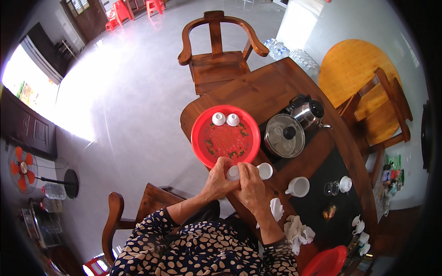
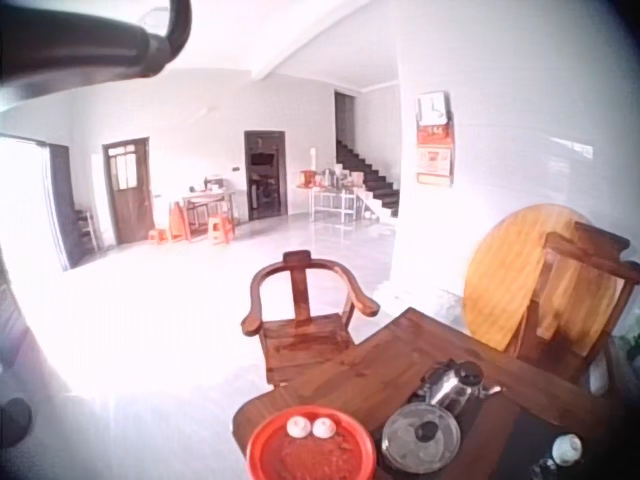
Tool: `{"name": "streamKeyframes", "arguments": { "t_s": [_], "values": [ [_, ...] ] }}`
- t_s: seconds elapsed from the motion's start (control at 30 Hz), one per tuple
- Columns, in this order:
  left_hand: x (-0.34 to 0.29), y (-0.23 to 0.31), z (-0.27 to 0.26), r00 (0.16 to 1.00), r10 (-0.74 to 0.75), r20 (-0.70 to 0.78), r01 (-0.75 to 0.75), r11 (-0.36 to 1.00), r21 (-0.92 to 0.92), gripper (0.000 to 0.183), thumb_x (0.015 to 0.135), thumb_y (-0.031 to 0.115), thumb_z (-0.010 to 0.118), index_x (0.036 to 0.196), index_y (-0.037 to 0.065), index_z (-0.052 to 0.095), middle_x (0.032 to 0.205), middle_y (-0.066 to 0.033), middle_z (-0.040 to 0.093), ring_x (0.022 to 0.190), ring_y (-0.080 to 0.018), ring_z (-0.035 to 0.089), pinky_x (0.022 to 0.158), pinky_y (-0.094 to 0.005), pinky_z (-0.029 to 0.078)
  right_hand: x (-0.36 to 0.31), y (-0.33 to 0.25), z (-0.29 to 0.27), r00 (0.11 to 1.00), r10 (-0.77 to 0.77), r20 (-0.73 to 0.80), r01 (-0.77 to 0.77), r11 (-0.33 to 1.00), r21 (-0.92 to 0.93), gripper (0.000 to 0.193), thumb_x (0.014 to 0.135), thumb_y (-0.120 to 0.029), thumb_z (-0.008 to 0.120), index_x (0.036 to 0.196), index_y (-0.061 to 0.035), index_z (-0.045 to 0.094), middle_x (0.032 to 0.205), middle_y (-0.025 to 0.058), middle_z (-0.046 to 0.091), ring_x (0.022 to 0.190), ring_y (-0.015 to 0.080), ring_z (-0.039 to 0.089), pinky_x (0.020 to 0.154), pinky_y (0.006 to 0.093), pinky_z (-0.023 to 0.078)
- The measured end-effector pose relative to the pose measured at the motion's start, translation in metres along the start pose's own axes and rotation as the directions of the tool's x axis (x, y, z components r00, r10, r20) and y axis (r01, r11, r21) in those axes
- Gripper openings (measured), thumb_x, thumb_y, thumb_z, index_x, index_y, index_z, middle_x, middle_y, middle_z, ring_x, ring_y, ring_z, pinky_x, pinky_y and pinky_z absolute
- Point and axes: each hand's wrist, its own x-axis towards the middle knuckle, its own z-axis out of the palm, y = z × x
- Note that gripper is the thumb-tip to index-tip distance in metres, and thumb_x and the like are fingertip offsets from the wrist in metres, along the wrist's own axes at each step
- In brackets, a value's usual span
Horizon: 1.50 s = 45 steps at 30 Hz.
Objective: The person sits at a wooden table and dries several small white cups using a white cloth. They wipe each cup individually and place the dried cups onto a red plastic tray. The process is repeated for multiple cups throughout the video.
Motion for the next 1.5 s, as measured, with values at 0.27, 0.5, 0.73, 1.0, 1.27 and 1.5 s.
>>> {"name": "streamKeyframes", "arguments": {
  "t_s": [0.27,0.5,0.73,1.0,1.27,1.5],
  "values": [
    [0.05,-0.037,-0.027,0.991,-0.066,-0.12,0.041,0.979,-0.201,0.059,0.076,0.021,0.076,0.121,0.002,0.043,0.109,-0.011,0.057,0.099,-0.0216,0.058,0.082,-0.034,0.051,0.072,0.053,0.037,0.987,0.156,0.048,-0.163,0.926,0.342,0.06,0.064,-0.002,0.075,0.117,-0.0004,0.047,0.11,0.02,0.057,0.104,0.0395,0.054,0.09,0.0428,0.044],
    [0.08,-0.072,-0.048,0.965,0.049,-0.257,0.007,0.977,0.214,0.034,0.074,0.012,0.072,0.103,0.005,0.056,0.096,-0.0106,0.057,0.089,-0.0258,0.056,0.076,-0.0353,0.047,0.152,0.088,0.06,0.978,0.165,-0.127,-0.144,0.977,0.157,0.065,0.063,-0.003,0.076,0.121,-0.0041,0.049,0.115,0.0146,0.058,0.108,0.0358,0.049,0.095,0.0438,0.039],
    [0.085,-0.077,-0.05,0.974,0.045,-0.222,0.02,0.959,0.282,0.027,0.074,0.008,0.071,0.098,0.004,0.059,0.094,-0.0105,0.06,0.091,-0.0267,0.057,0.078,-0.0355,0.048,0.179,0.11,0.099,0.983,0.057,-0.177,-0.061,0.998,-0.018,0.064,0.062,-0.006,0.077,0.12,-0.0068,0.049,0.121,0.0132,0.052,0.11,0.0349,0.045,0.093,0.0453,0.039],
    [0.085,-0.073,-0.047,0.977,0.075,-0.2,-0.006,0.945,0.327,0.028,0.071,0.01,0.073,0.095,0.006,0.06,0.094,-0.0096,0.061,0.091,-0.0275,0.057,0.078,-0.0367,0.048,0.177,0.113,0.109,0.989,0.118,-0.086,-0.124,0.99,-0.062,0.062,0.063,-0.008,0.076,0.119,-0.0078,0.048,0.121,0.0135,0.048,0.109,0.0369,0.045,0.091,0.0466,0.039],
    [0.086,-0.079,-0.043,0.963,0.154,-0.219,-0.078,0.944,0.321,0.028,0.068,0.003,0.072,0.092,0.005,0.059,0.091,-0.0096,0.059,0.084,-0.0282,0.055,0.074,-0.0366,0.046,0.172,0.117,0.116,0.982,0.165,-0.087,-0.174,0.979,-0.105,0.069,0.062,-0.01,0.078,0.124,-0.0077,0.046,0.117,0.0162,0.049,0.109,0.0379,0.046,0.092,0.0472,0.04],
    [0.057,-0.061,-0.029,0.931,0.336,-0.139,-0.258,0.881,0.397,0.029,0.069,0.0,0.072,0.095,0.003,0.059,0.096,-0.0116,0.058,0.091,-0.0304,0.056,0.08,-0.0373,0.047,0.138,0.098,0.048,0.975,0.114,-0.188,-0.133,0.987,-0.093,0.06,0.068,-0.014,0.077,0.121,-0.006,0.049,0.117,0.0174,0.048,0.107,0.0374,0.048,0.088,0.0463,0.043]
  ]
}}
